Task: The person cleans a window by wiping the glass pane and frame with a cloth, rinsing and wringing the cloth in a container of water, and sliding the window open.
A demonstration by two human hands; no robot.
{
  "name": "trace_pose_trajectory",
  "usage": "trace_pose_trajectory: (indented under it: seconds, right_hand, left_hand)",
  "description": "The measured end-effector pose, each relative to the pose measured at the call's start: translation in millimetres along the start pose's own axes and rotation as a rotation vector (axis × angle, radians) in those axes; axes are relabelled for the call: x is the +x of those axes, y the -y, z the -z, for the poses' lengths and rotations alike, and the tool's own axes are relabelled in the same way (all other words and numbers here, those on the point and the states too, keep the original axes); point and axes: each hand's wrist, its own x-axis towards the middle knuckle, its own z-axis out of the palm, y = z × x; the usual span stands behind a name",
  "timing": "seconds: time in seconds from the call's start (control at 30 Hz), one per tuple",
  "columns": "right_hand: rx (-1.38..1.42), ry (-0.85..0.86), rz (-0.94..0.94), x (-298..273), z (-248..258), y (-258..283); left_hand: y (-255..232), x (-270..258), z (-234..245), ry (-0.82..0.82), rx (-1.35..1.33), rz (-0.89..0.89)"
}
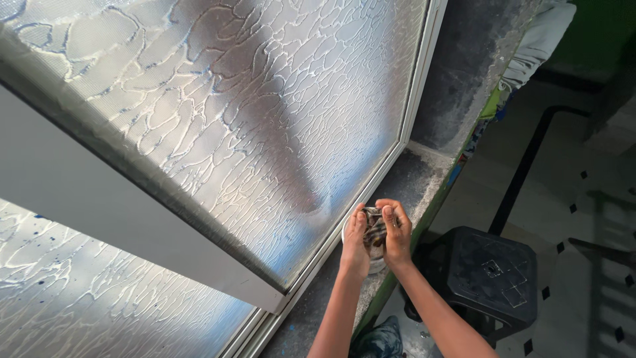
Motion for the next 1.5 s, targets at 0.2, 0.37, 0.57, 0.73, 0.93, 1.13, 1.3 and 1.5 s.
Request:
trace_pose_trajectory:
  seconds: [0.2,0.37,0.57,0.73,0.93,1.13,1.3,1.5]
  right_hand:
    - [-0.766,0.101,0.524,-6.3,-14.1,4.6]
    - [-0.854,0.080,0.324,-9.5,-25.6,10.0]
    - [-0.816,0.040,0.280,-6.1,-24.7,8.7]
    - [-0.766,0.054,0.219,-6.4,-23.5,11.1]
    - [-0.810,0.010,0.327,-7.1,-19.3,13.0]
    - [-0.706,0.075,0.333,-5.6,-16.0,14.6]
    - [-0.688,0.051,0.378,-5.0,-12.4,3.0]
    - [-0.648,0.048,0.223,-1.8,-7.3,-3.7]
  left_hand:
    - [20.7,22.8,17.4,-0.042,-0.089,-0.097]
    - [39.9,27.6,25.1,-0.082,0.058,-0.219]
    - [42.9,29.3,20.8,-0.127,0.095,-0.267]
    - [47.2,34.0,19.9,-0.164,0.047,-0.334]
    - [58.3,53.2,23.3,-0.189,0.066,-0.329]
    - [49.7,48.0,15.7,-0.249,0.255,-0.398]
    - [46.0,45.3,10.9,-0.277,0.299,-0.354]
    - [52.8,50.8,18.2,-0.289,0.308,-0.332]
